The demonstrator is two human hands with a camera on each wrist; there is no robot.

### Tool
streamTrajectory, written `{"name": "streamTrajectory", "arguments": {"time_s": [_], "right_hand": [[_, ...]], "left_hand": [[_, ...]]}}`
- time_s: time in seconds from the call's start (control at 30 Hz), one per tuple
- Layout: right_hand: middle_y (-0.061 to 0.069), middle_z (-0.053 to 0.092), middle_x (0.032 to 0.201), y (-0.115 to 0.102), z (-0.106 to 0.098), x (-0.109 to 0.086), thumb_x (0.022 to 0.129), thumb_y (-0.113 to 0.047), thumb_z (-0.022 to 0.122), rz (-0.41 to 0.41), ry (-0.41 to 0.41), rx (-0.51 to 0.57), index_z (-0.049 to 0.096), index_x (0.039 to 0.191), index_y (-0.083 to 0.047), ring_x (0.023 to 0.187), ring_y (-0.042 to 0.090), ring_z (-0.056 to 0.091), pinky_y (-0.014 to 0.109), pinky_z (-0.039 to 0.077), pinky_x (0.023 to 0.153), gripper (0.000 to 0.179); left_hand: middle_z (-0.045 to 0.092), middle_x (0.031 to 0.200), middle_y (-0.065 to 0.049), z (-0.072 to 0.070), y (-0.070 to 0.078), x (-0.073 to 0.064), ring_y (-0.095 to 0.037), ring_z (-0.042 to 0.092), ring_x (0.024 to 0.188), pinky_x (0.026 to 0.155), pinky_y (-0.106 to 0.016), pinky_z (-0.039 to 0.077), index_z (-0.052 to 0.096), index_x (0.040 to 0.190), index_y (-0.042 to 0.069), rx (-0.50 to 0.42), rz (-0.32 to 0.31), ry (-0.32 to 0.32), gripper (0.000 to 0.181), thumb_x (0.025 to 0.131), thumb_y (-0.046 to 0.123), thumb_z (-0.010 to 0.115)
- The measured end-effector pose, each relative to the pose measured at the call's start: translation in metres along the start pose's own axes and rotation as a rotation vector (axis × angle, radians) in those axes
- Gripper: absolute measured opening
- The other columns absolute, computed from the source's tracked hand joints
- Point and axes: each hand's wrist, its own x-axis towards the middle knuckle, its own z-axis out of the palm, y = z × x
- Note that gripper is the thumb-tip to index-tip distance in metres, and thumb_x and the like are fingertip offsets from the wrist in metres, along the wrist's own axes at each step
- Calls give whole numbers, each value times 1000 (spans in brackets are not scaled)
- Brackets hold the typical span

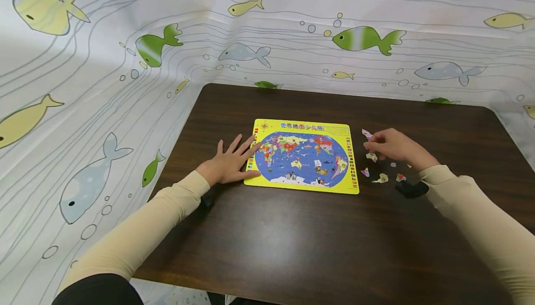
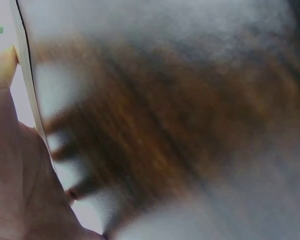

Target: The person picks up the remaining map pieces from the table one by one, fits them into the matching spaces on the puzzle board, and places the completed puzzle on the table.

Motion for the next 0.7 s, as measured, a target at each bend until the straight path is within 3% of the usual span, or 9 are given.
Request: {"name": "streamTrajectory", "arguments": {"time_s": [0.23, 0.43, 0.7], "right_hand": [[10, 68, 87, 18, -15, -10, 93, -24, 61, 49, -118, -85, 70, 101, -1, 70, 20, 57, 36, 47, 59, 26], [3, 66, 82, 29, -13, -17, 91, -24, 63, 42, -234, -91, 70, 97, -1, 66, 17, 54, 34, 47, 59, 25], [0, 65, 77, 37, -3, -29, 89, -28, 67, 46, -215, -89, 70, 93, -5, 66, 15, 55, 30, 46, 59, 24]], "left_hand": [[-12, 162, 4, 1, 0, 1, -35, -7, 149, 108, -74, 2, -3, 153, 37, 6, 4, 5, 89, 83, 81, 29], [-12, 162, 4, 1, -1, 2, -34, -8, 149, 108, -74, 2, -4, 153, 37, 6, 4, 5, 89, 82, 82, 27], [-13, 162, 4, 0, 0, 2, -34, -8, 149, 108, -74, 1, -5, 153, 38, 10, 0, -8, 89, 83, 81, 28]]}}
